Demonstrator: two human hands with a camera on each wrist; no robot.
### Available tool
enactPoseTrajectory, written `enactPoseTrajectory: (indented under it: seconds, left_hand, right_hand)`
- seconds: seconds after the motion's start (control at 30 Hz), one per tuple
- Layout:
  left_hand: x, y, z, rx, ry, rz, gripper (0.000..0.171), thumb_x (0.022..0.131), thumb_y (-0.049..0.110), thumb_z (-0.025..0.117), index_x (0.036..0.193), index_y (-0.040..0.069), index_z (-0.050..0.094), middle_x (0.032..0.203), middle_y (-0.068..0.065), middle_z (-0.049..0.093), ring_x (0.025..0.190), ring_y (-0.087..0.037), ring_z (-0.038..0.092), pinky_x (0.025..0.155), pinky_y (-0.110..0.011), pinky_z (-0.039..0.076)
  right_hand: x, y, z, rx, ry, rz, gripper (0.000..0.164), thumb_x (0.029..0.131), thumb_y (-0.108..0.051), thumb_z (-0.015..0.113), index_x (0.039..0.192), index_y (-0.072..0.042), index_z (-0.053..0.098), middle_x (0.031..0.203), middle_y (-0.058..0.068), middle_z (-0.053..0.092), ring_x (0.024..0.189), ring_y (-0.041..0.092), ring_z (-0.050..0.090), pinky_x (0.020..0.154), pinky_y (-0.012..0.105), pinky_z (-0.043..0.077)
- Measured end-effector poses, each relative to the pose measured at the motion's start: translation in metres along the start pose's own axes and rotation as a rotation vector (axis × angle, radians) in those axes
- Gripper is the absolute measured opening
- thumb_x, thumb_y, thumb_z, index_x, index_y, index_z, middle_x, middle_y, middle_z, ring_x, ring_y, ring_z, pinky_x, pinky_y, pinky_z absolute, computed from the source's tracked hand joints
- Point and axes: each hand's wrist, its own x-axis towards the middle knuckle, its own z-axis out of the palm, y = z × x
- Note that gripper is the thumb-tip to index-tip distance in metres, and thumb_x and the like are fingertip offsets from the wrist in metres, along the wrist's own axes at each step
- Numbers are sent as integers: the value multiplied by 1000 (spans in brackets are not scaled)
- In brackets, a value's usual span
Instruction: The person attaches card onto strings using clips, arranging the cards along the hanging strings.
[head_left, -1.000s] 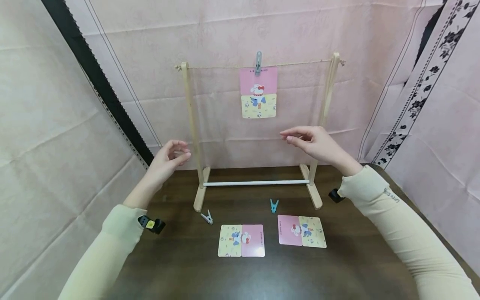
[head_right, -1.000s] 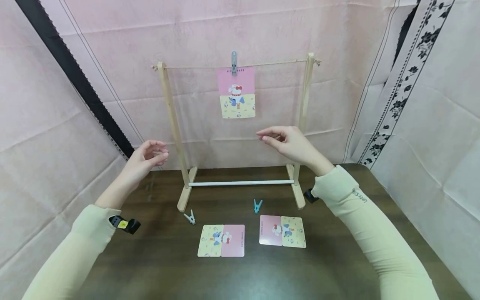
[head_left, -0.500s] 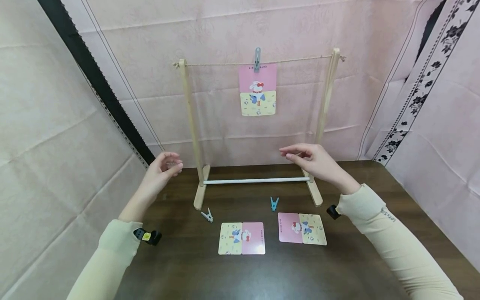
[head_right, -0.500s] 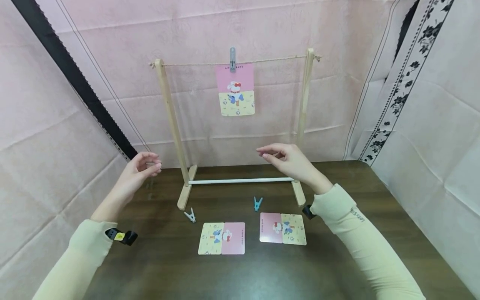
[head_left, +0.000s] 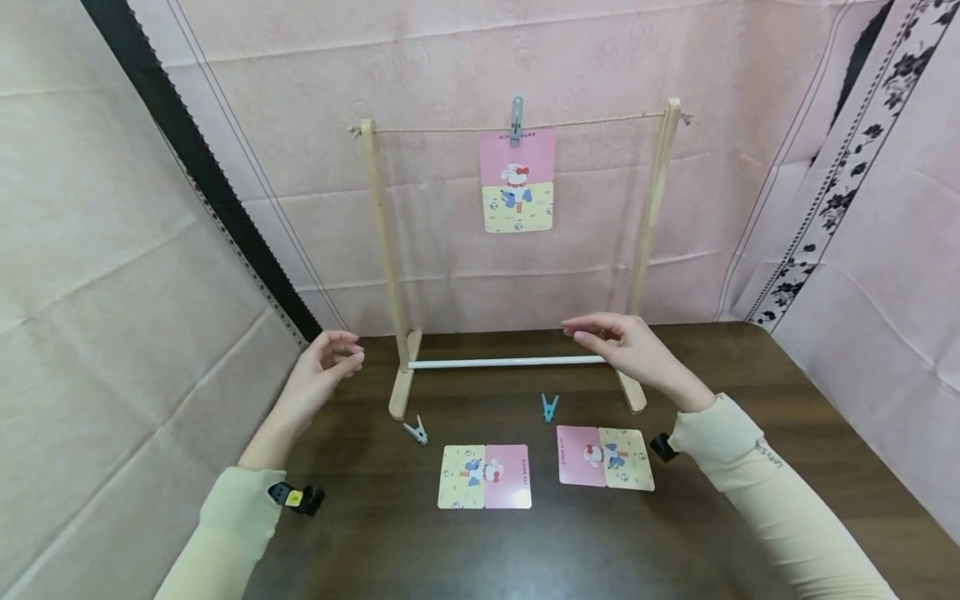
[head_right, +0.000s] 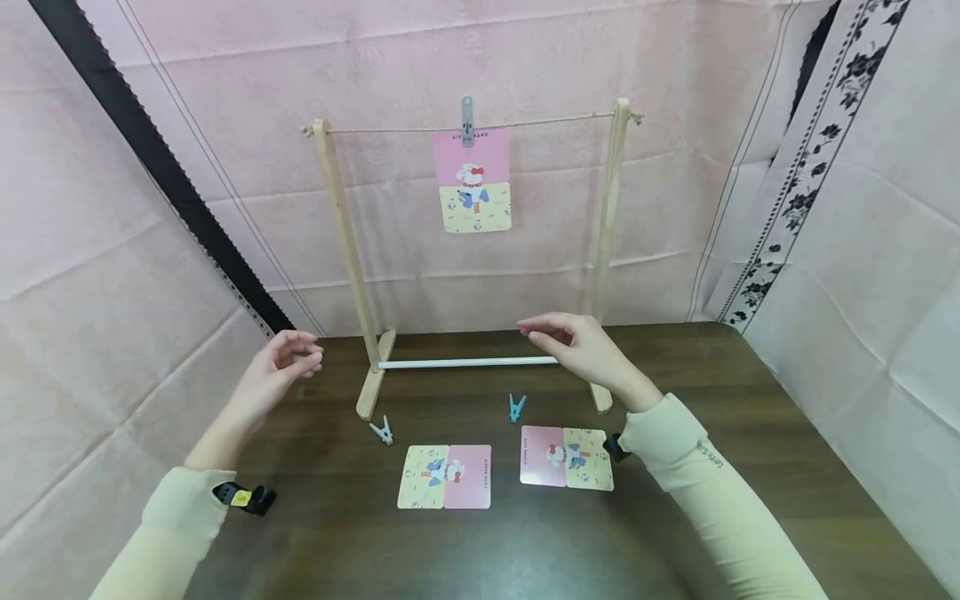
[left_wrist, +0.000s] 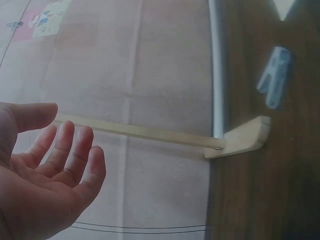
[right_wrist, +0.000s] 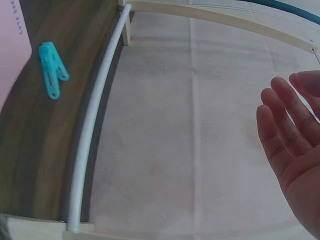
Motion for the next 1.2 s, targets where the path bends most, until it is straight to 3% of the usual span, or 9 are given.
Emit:
enactPoseTrajectory:
  seconds: [0.2, 0.4, 0.53, 0.8, 1.0, 1.2]
  left_hand:
    - [-6, -20, 6, -33, 0, -29, 35, 101, 13, 61, 131, -2, 49, 119, -23, 60, 95, -15, 64, 83, -22, 52]
    - [-10, -30, 10, -17, 0, -82, 35, 101, 15, 62, 130, 0, 50, 120, -21, 61, 102, -29, 64, 86, -28, 53]
    - [-12, -34, 10, -17, -4, -93, 35, 101, 15, 62, 130, 0, 50, 121, -22, 61, 99, -23, 65, 89, -36, 54]
    - [-13, -41, 14, -7, -19, -111, 35, 101, 15, 62, 130, 0, 50, 121, -21, 61, 99, -22, 65, 86, -29, 53]
    - [-12, -45, 19, -5, -39, -120, 34, 100, 14, 63, 129, 0, 51, 118, -19, 62, 99, -24, 64, 87, -32, 53]
    - [-14, -48, 27, -18, -55, -114, 35, 99, 15, 65, 128, 0, 52, 119, -20, 62, 97, -23, 63, 86, -35, 52]
  right_hand:
    - [-10, 11, 5, 9, 10, 21, 26, 101, -24, 63, 126, -18, 71, 117, 0, 72, 101, 24, 68, 74, 25, 51]
    - [-17, 18, 8, 12, 17, 27, 26, 101, -22, 64, 126, -16, 71, 117, 1, 72, 102, 26, 67, 79, 24, 51]
    - [-21, 21, 10, 26, 12, 52, 27, 101, -22, 64, 127, -15, 70, 118, 3, 71, 102, 20, 67, 81, 25, 52]
    - [-24, 26, 20, 58, -16, 62, 31, 98, -21, 68, 128, -13, 69, 120, 7, 71, 101, 22, 67, 79, 25, 54]
    - [-23, 32, 32, 106, -32, 62, 30, 96, -17, 70, 126, -10, 69, 118, 6, 71, 104, 20, 68, 83, 27, 55]
    - [-23, 39, 48, 68, -60, 57, 30, 94, -18, 73, 124, -14, 71, 114, 0, 73, 101, 16, 68, 85, 30, 54]
